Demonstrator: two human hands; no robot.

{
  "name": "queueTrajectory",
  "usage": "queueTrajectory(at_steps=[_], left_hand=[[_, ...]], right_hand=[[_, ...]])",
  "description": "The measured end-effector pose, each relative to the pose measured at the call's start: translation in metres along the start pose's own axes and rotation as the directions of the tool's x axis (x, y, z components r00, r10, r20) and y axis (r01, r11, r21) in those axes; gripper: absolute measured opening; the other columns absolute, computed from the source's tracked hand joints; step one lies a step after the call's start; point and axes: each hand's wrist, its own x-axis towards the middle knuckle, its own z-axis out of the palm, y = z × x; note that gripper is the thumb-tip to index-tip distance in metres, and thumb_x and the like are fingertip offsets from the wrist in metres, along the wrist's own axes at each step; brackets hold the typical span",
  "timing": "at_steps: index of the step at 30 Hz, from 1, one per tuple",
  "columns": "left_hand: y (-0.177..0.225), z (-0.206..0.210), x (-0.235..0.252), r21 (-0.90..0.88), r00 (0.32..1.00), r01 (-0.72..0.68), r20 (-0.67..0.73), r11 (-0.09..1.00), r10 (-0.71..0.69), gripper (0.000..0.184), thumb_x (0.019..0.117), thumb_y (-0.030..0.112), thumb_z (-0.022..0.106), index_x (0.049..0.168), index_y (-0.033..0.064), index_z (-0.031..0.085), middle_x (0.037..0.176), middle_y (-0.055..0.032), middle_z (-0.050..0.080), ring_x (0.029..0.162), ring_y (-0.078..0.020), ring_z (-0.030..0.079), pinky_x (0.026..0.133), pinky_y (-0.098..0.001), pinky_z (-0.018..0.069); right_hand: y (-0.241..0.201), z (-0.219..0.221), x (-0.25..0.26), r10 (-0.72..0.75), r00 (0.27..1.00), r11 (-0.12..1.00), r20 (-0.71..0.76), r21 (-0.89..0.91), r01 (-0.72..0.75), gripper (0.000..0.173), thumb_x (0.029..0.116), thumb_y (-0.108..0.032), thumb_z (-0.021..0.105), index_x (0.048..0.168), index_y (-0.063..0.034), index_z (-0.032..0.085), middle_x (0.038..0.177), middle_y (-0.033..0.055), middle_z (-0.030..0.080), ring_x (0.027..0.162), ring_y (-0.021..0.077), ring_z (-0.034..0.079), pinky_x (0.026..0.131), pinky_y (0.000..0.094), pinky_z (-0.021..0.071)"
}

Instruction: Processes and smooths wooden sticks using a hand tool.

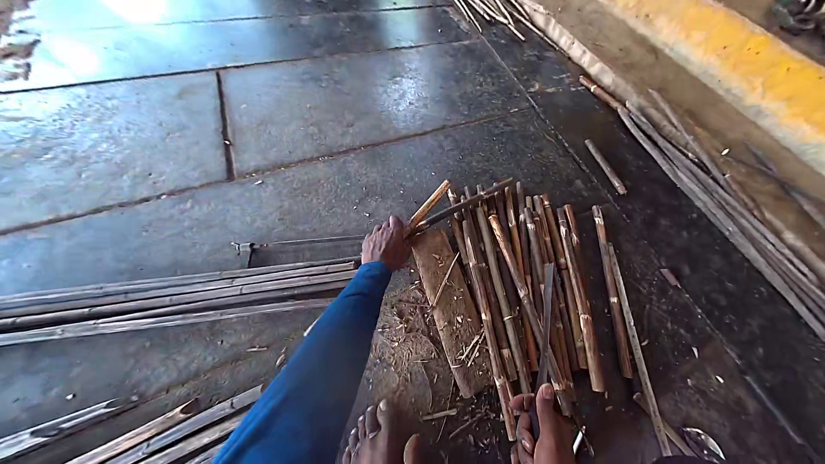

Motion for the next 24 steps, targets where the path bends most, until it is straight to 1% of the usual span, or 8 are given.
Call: queueTrajectory(at_steps=[6,8,11,14,18,20,22,24], left_hand=[[0.033,-0.041,-0.029,-0.345,1.000,0.013,-0.009,0.938,-0.017,0.036,0.1003,0.037,0.063,0.116,0.0041,0.065,0.096,-0.0219,0.070,0.087,-0.0421,0.070,0.076,-0.0668,0.0541],[0.066,-0.047,-0.070,-0.645,0.976,0.192,0.202,0.739,-0.078,0.033,0.0981,0.032,0.066,0.113,0.0025,0.068,0.087,-0.0158,0.072,0.072,-0.0298,0.073,0.069,-0.0527,0.0622],[0.116,-0.022,-0.147,-0.829,0.879,0.477,0.454,0.294,-0.147,0.036,0.0995,0.027,0.065,0.118,-0.0040,0.063,0.091,-0.0203,0.073,0.074,-0.0319,0.073,0.068,-0.0493,0.0625],[0.138,0.002,-0.192,-0.863,0.862,0.475,0.417,0.173,-0.289,0.038,0.1033,0.032,0.062,0.121,-0.0011,0.061,0.102,-0.0168,0.073,0.086,-0.0277,0.073,0.074,-0.0471,0.0598],[0.154,-0.055,-0.231,-0.999,0.966,0.004,-0.010,0.050,-0.260,0.029,0.1081,0.023,0.046,0.114,-0.0008,0.061,0.090,-0.0139,0.072,0.075,-0.0241,0.071,0.070,-0.0422,0.0615],[0.150,-0.109,-0.245,-0.941,0.937,-0.337,-0.335,-0.006,-0.099,0.036,0.1034,0.023,0.038,0.120,0.0033,0.063,0.100,-0.0082,0.071,0.087,-0.0216,0.069,0.081,-0.0429,0.0591],[0.148,-0.166,-0.264,-0.705,0.711,-0.702,-0.701,0.104,0.054,0.031,0.1032,0.028,0.049,0.123,0.0118,0.066,0.115,0.0005,0.071,0.100,-0.0157,0.068,0.091,-0.0391,0.0575],[0.151,-0.207,-0.296,-0.351,0.447,-0.822,-0.886,0.448,0.126,0.032,0.0983,0.035,0.066,0.122,0.0144,0.069,0.117,0.0042,0.067,0.102,-0.0092,0.065,0.089,-0.0311,0.0569]], right_hand=[[-0.007,0.009,0.002,0.020,1.000,0.998,-0.010,0.063,-0.019,0.071,0.1104,-0.053,0.021,0.102,-0.0002,0.067,0.050,-0.0008,0.039,0.037,0.0118,0.038,0.035,0.0300,0.0406],[-0.009,0.008,0.004,0.009,1.000,0.996,-0.009,0.084,-0.009,0.071,0.1100,-0.054,0.022,0.102,-0.0006,0.068,0.050,-0.0008,0.040,0.037,0.0121,0.038,0.036,0.0307,0.0408],[-0.013,0.002,0.005,-0.003,1.000,0.998,-0.006,0.069,0.003,0.071,0.1098,-0.055,0.022,0.103,-0.0015,0.068,0.052,-0.0001,0.041,0.038,0.0127,0.038,0.036,0.0310,0.0402],[-0.013,-0.008,0.003,-0.067,0.998,0.994,-0.015,0.085,0.068,0.073,0.1091,-0.057,0.023,0.100,-0.0021,0.070,0.052,-0.0007,0.041,0.038,0.0122,0.037,0.037,0.0304,0.0377],[-0.024,-0.029,-0.010,-0.129,0.989,0.974,-0.065,0.178,0.139,0.068,0.1101,-0.054,0.025,0.103,-0.0018,0.067,0.053,-0.0004,0.041,0.038,0.0140,0.039,0.037,0.0344,0.0429],[-0.026,-0.035,-0.015,-0.161,0.983,0.956,-0.090,0.233,0.178,0.066,0.1102,-0.053,0.027,0.102,-0.0015,0.068,0.052,-0.0009,0.042,0.038,0.0133,0.039,0.036,0.0340,0.0430],[-0.027,-0.038,-0.017,-0.166,0.980,0.938,-0.112,0.290,0.192,0.065,0.1104,-0.053,0.029,0.099,-0.0021,0.068,0.052,-0.0009,0.041,0.037,0.0128,0.038,0.035,0.0320,0.0407],[-0.030,-0.038,-0.016,-0.172,0.976,0.923,-0.132,0.323,0.206,0.065,0.1101,-0.054,0.029,0.098,-0.0029,0.067,0.051,-0.0006,0.040,0.036,0.0131,0.037,0.034,0.0324,0.0405]])
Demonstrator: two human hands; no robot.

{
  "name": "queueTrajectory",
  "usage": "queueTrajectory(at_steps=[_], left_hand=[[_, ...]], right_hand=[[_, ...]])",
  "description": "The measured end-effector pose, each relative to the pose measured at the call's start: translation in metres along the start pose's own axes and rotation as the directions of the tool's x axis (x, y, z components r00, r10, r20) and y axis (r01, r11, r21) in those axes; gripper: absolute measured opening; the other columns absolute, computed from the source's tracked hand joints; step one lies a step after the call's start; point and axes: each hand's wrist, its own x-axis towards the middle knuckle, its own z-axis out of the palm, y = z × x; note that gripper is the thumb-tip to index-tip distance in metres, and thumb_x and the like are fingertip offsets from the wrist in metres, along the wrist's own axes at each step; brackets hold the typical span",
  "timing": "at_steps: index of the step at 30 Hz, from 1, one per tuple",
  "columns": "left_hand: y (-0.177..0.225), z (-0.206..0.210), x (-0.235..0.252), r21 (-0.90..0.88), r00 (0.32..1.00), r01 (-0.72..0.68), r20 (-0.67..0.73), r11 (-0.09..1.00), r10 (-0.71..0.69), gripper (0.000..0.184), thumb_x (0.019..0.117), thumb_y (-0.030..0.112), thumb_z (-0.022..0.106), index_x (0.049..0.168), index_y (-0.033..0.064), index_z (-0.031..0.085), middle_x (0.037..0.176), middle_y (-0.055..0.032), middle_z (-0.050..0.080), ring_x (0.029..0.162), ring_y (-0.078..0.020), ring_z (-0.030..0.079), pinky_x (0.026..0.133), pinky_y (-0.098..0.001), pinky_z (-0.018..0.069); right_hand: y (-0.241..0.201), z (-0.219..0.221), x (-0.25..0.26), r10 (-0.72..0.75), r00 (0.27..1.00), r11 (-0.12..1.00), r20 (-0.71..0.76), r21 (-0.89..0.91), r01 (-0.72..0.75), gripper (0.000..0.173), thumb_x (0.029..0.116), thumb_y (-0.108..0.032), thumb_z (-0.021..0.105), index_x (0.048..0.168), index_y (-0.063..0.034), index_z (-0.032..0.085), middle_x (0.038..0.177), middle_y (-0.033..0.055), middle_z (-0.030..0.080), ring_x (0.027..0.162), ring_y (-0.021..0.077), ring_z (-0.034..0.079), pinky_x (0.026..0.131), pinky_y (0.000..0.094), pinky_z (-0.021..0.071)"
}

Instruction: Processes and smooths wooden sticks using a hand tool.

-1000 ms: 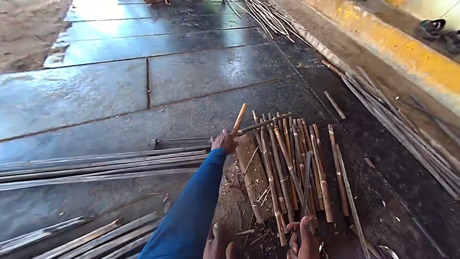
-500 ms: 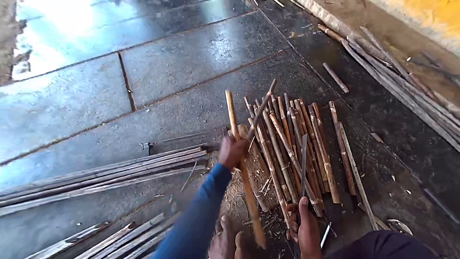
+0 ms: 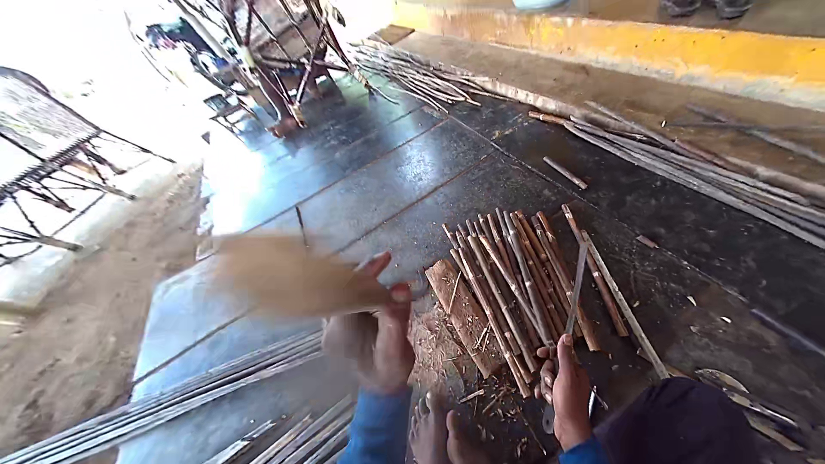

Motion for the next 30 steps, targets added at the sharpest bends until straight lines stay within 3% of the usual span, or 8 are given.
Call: queueTrajectory(at_steps=[4,9,12,15,19,23,28,30], left_hand=[[0.035,-0.046,-0.051,0.682,0.978,0.010,0.146,0.731,-0.150,0.042,0.0801,0.049,0.081,0.111,0.0199,0.081,0.096,-0.0097,0.065,0.087,-0.0252,0.062,0.080,-0.0493,0.0524],[0.020,-0.074,-0.112,0.799,0.828,0.233,0.136,0.554,-0.544,0.059,0.0793,0.078,0.066,0.092,0.0217,0.081,0.072,0.0046,0.065,0.063,-0.0146,0.062,0.059,-0.0457,0.0552],[0.031,-0.076,-0.089,0.570,0.752,0.443,0.184,0.692,-0.633,0.042,0.0913,0.059,0.067,0.110,0.0238,0.078,0.066,0.0063,0.067,0.052,-0.0092,0.061,0.051,-0.0348,0.0556],[0.054,-0.078,-0.061,-0.079,0.529,0.805,0.544,0.588,-0.652,0.047,0.1042,0.027,0.059,0.148,0.0105,0.054,0.095,-0.0229,0.075,0.074,-0.0336,0.075,0.066,-0.0444,0.0655],[0.070,-0.061,-0.058,-0.645,0.665,0.745,0.738,0.173,-0.112,0.065,0.0972,0.025,0.066,0.157,0.0183,0.041,0.153,-0.0246,0.049,0.138,-0.0477,0.049,0.097,-0.0649,0.0538],[0.089,-0.030,-0.077,-0.748,0.742,0.657,0.664,-0.100,-0.091,0.052,0.0858,0.020,0.066,0.136,0.0057,0.063,0.152,-0.0295,0.045,0.133,-0.0475,0.052,0.098,-0.0612,0.0514],[0.081,-0.003,-0.117,-0.565,0.649,0.683,0.179,0.463,-0.739,0.025,0.1000,0.011,0.064,0.101,-0.0042,0.045,0.095,-0.0316,0.069,0.061,-0.0302,0.070,0.051,-0.0341,0.0585],[0.064,0.000,-0.128,-0.429,0.664,0.692,0.060,0.581,-0.746,0.033,0.0931,0.002,0.070,0.108,-0.0053,0.041,0.088,-0.0300,0.070,0.062,-0.0359,0.071,0.055,-0.0408,0.0630]], right_hand=[[-0.002,0.007,0.003,-0.003,1.000,0.999,0.019,0.052,0.002,0.064,0.1095,-0.056,0.031,0.096,-0.0032,0.066,0.050,-0.0005,0.036,0.035,0.0134,0.034,0.033,0.0324,0.0387],[-0.002,0.007,-0.004,0.007,0.997,1.000,0.072,0.016,-0.008,0.064,0.1099,-0.054,0.032,0.094,-0.0031,0.068,0.050,-0.0006,0.037,0.035,0.0124,0.033,0.033,0.0311,0.0364],[-0.001,0.006,-0.009,0.025,0.995,1.000,0.093,0.000,-0.025,0.063,0.1093,-0.055,0.035,0.094,-0.0036,0.068,0.050,-0.0008,0.037,0.035,0.0125,0.032,0.033,0.0309,0.0366],[-0.003,0.009,-0.010,0.025,0.995,1.000,0.093,-0.003,-0.025,0.062,0.1096,-0.054,0.035,0.094,-0.0031,0.067,0.051,-0.0002,0.039,0.037,0.0118,0.033,0.034,0.0289,0.0350],[-0.003,0.009,-0.008,0.030,0.996,1.000,0.083,0.003,-0.030,0.060,0.1097,-0.052,0.037,0.094,-0.0024,0.068,0.052,-0.0011,0.039,0.037,0.0108,0.033,0.034,0.0275,0.0338],[0.000,0.004,-0.007,0.024,0.998,0.999,0.054,0.047,-0.026,0.060,0.1100,-0.052,0.037,0.092,-0.0029,0.067,0.050,-0.0013,0.036,0.035,0.0119,0.033,0.033,0.0296,0.0370],[-0.006,-0.003,0.005,0.036,0.999,0.994,-0.025,0.108,-0.033,0.056,0.1086,-0.053,0.041,0.093,-0.0047,0.064,0.049,-0.0027,0.033,0.035,0.0121,0.032,0.034,0.0325,0.0392],[-0.006,-0.004,0.007,0.004,1.000,0.990,-0.024,0.141,0.000,0.055,0.1091,-0.051,0.040,0.092,-0.0045,0.063,0.049,-0.0027,0.034,0.035,0.0117,0.032,0.034,0.0318,0.0394]])
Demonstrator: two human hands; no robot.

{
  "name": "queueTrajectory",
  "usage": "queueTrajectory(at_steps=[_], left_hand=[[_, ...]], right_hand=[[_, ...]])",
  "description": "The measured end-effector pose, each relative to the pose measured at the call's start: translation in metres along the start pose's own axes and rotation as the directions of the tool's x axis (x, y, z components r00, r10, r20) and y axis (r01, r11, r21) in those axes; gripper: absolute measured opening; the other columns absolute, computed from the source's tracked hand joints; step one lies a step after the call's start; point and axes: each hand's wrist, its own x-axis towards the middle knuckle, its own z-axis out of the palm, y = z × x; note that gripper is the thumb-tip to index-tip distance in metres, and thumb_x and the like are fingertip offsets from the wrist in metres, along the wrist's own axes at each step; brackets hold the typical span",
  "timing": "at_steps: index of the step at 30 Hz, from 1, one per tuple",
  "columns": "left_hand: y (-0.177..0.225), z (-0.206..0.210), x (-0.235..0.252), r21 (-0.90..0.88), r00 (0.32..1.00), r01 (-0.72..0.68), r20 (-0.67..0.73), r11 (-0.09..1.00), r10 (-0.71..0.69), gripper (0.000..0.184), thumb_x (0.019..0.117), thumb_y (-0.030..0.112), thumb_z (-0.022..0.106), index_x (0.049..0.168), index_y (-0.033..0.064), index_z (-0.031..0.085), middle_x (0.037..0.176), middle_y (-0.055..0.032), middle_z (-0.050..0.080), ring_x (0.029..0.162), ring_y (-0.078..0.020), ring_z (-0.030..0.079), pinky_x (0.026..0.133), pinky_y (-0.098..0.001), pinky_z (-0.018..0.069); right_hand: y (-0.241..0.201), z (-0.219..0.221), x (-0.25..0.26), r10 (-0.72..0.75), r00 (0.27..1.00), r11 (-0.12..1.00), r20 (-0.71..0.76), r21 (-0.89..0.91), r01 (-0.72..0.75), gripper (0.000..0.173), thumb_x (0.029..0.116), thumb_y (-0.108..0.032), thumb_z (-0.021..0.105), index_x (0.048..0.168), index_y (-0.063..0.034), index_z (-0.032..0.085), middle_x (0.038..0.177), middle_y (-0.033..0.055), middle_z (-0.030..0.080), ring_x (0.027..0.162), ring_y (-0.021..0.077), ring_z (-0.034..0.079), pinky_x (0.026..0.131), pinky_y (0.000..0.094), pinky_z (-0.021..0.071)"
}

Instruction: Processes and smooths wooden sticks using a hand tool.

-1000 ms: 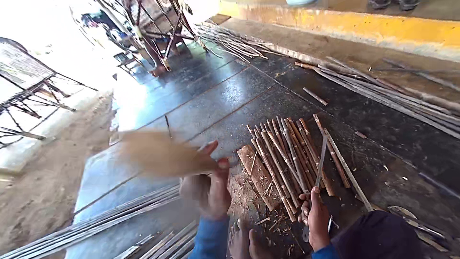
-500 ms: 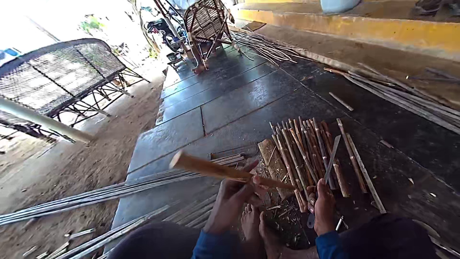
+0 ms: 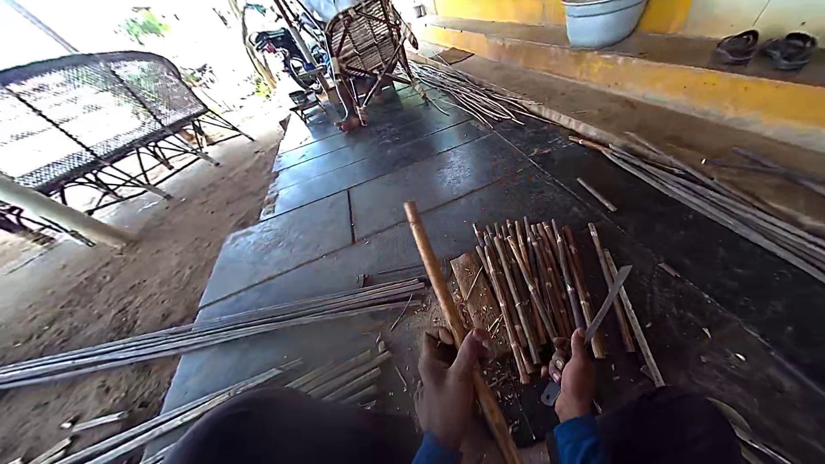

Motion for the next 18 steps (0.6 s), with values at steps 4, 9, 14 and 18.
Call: queueTrajectory(at_steps=[4,9,14,18], left_hand=[[-0.027,-0.021,-0.001,0.081,0.982,0.180,-0.067,0.980,-0.175,0.066,0.0955,0.005,0.069,0.152,0.0046,0.035,0.100,-0.0259,0.074,0.082,-0.0401,0.076,0.074,-0.0500,0.0656],[0.023,0.001,0.049,0.309,0.950,-0.261,-0.088,0.915,0.301,0.036,0.1086,0.041,0.044,0.115,0.0102,0.060,0.061,0.0024,0.051,0.046,-0.0130,0.052,0.043,-0.0315,0.0515],[0.016,0.009,0.089,0.299,0.897,-0.436,0.074,0.849,0.435,0.043,0.1123,0.037,0.031,0.107,0.0043,0.059,0.077,-0.0037,0.066,0.066,-0.0201,0.070,0.065,-0.0413,0.0644],[0.034,-0.011,0.096,0.456,0.904,-0.418,0.292,0.786,0.311,0.036,0.1051,0.024,0.059,0.129,-0.0033,0.059,0.109,-0.0101,0.073,0.100,-0.0211,0.073,0.091,-0.0426,0.0613]], right_hand=[[-0.051,0.021,-0.056,0.071,0.997,0.996,-0.022,-0.047,-0.072,0.047,0.1125,-0.043,0.034,0.093,-0.0074,0.056,0.050,-0.0069,0.032,0.036,0.0049,0.036,0.038,0.0220,0.0406],[-0.023,0.004,-0.041,0.009,0.983,0.999,0.182,0.033,-0.015,0.053,0.1095,-0.055,0.031,0.096,-0.0109,0.057,0.052,-0.0067,0.034,0.040,0.0062,0.038,0.043,0.0257,0.0415],[-0.022,0.003,-0.032,0.116,0.993,0.970,-0.010,-0.215,-0.115,0.057,0.1066,-0.060,0.037,0.096,-0.0114,0.064,0.051,-0.0018,0.037,0.039,0.0130,0.039,0.041,0.0317,0.0455],[0.005,-0.006,-0.014,-0.008,0.999,0.989,0.031,-0.149,0.013,0.061,0.1054,-0.061,0.042,0.095,-0.0073,0.068,0.050,-0.0022,0.038,0.036,0.0114,0.036,0.036,0.0316,0.0420]])
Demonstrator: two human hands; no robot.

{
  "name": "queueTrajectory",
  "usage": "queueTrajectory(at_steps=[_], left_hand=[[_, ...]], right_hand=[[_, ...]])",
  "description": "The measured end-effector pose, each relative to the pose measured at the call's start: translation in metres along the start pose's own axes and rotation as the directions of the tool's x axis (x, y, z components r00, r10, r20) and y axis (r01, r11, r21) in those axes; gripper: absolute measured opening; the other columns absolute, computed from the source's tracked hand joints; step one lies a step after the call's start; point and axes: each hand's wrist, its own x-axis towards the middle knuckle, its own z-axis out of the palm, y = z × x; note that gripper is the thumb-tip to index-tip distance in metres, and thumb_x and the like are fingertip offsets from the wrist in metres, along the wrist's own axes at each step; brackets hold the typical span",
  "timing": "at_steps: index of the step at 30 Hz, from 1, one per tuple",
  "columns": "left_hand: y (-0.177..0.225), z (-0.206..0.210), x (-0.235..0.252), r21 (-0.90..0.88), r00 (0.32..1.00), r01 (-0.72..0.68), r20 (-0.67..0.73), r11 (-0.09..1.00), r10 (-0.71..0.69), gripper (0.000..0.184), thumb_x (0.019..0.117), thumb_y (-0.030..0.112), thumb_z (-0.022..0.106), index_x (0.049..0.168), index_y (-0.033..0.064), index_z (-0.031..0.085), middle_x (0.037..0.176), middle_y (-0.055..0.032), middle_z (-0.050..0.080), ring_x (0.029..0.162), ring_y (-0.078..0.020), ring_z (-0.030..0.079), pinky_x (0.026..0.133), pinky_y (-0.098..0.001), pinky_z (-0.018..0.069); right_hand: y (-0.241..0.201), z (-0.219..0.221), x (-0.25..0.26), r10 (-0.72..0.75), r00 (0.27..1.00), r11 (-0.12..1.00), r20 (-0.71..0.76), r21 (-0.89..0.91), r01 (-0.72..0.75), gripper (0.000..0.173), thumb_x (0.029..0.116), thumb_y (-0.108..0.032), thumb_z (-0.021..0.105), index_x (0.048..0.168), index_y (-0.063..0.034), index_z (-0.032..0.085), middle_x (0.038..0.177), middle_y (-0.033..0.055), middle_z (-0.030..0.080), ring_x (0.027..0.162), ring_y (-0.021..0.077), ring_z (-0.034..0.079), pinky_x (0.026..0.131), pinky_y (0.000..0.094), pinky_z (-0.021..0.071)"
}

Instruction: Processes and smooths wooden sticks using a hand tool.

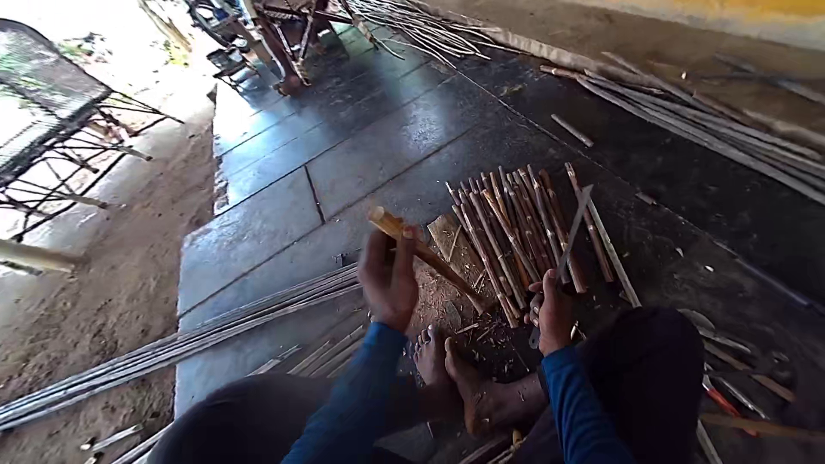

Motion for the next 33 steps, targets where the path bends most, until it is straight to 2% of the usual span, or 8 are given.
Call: queueTrajectory(at_steps=[5,8,11,15,18,28,31,33], left_hand=[[0.037,-0.033,0.011,0.132,0.980,-0.120,0.173,0.984,0.096,0.047,0.0955,0.016,0.074,0.135,-0.0015,0.054,0.114,-0.0091,0.073,0.100,-0.0209,0.074,0.088,-0.0411,0.0647],[0.047,-0.051,0.013,0.122,0.945,-0.306,0.156,0.944,0.286,0.054,0.0869,0.004,0.080,0.132,-0.0027,0.051,0.114,-0.0123,0.072,0.099,-0.0267,0.074,0.089,-0.0465,0.0640],[0.049,-0.069,0.001,0.199,0.914,-0.394,0.187,0.897,0.360,0.033,0.0863,0.006,0.081,0.115,-0.0002,0.065,0.113,-0.0118,0.075,0.100,-0.0272,0.075,0.090,-0.0469,0.0641],[0.051,-0.084,-0.008,0.244,0.855,-0.509,0.256,0.826,0.451,0.012,0.0879,0.013,0.078,0.096,0.0061,0.075,0.111,-0.0110,0.071,0.105,-0.0243,0.068,0.092,-0.0415,0.0587],[0.044,-0.091,-0.016,0.196,0.857,-0.508,0.211,0.839,0.470,0.009,0.0850,0.011,0.081,0.092,0.0094,0.077,0.104,-0.0052,0.070,0.098,-0.0202,0.069,0.088,-0.0376,0.0594],[0.036,-0.089,-0.011,0.168,0.852,-0.507,0.242,0.845,0.463,0.007,0.0913,0.012,0.076,0.097,0.0151,0.077,0.105,0.0003,0.071,0.098,-0.0168,0.070,0.089,-0.0376,0.0607],[0.034,-0.091,-0.012,0.196,0.861,-0.491,0.259,0.849,0.438,0.007,0.0929,0.013,0.074,0.098,0.0158,0.077,0.107,0.0024,0.071,0.102,-0.0153,0.069,0.092,-0.0359,0.0588],[0.035,-0.094,-0.014,0.219,0.856,-0.504,0.257,0.835,0.449,0.009,0.0936,0.011,0.073,0.100,0.0151,0.077,0.109,0.0003,0.072,0.103,-0.0179,0.070,0.093,-0.0385,0.0592]], right_hand=[[0.000,0.010,-0.015,0.035,0.993,0.988,0.114,-0.153,-0.018,0.076,0.1025,-0.072,0.024,0.097,-0.0087,0.066,0.054,0.0003,0.041,0.039,0.0140,0.038,0.038,0.0349,0.0428],[-0.034,0.027,-0.071,-0.225,0.899,0.913,0.376,-0.241,0.329,0.069,0.1081,-0.060,0.022,0.109,-0.0084,0.068,0.060,0.0023,0.048,0.044,0.0155,0.045,0.041,0.0358,0.0459],[-0.003,0.039,-0.101,-0.399,0.787,0.642,0.471,-0.470,0.606,0.064,0.1056,-0.065,0.024,0.098,-0.0162,0.063,0.061,-0.0015,0.054,0.052,0.0158,0.056,0.045,0.0401,0.0489],[0.047,0.046,-0.072,0.052,0.877,0.570,0.477,-0.736,0.367,0.073,0.1053,-0.066,0.021,0.100,-0.0100,0.069,0.081,0.0106,0.068,0.082,0.0289,0.070,0.075,0.0543,0.0564],[0.057,0.058,-0.080,-0.030,0.801,0.521,0.598,-0.674,0.523,0.065,0.1074,-0.057,0.020,0.105,-0.0111,0.067,0.079,0.0083,0.068,0.077,0.0257,0.071,0.067,0.0500,0.0576],[0.076,0.059,-0.055,0.103,0.864,0.602,0.493,-0.722,0.340,0.069,0.1088,-0.057,0.022,0.109,-0.0072,0.069,0.092,0.0162,0.071,0.090,0.0344,0.071,0.078,0.0603,0.0558],[0.076,0.068,-0.062,-0.128,0.806,0.563,0.577,-0.627,0.538,0.065,0.1088,-0.054,0.018,0.100,-0.0113,0.066,0.074,0.0058,0.065,0.071,0.0224,0.069,0.063,0.0467,0.0577],[0.090,0.064,-0.060,0.019,0.865,0.646,0.501,-0.666,0.372,0.070,0.1092,-0.056,0.018,0.101,-0.0086,0.069,0.082,0.0111,0.068,0.081,0.0279,0.070,0.073,0.0545,0.0570]])
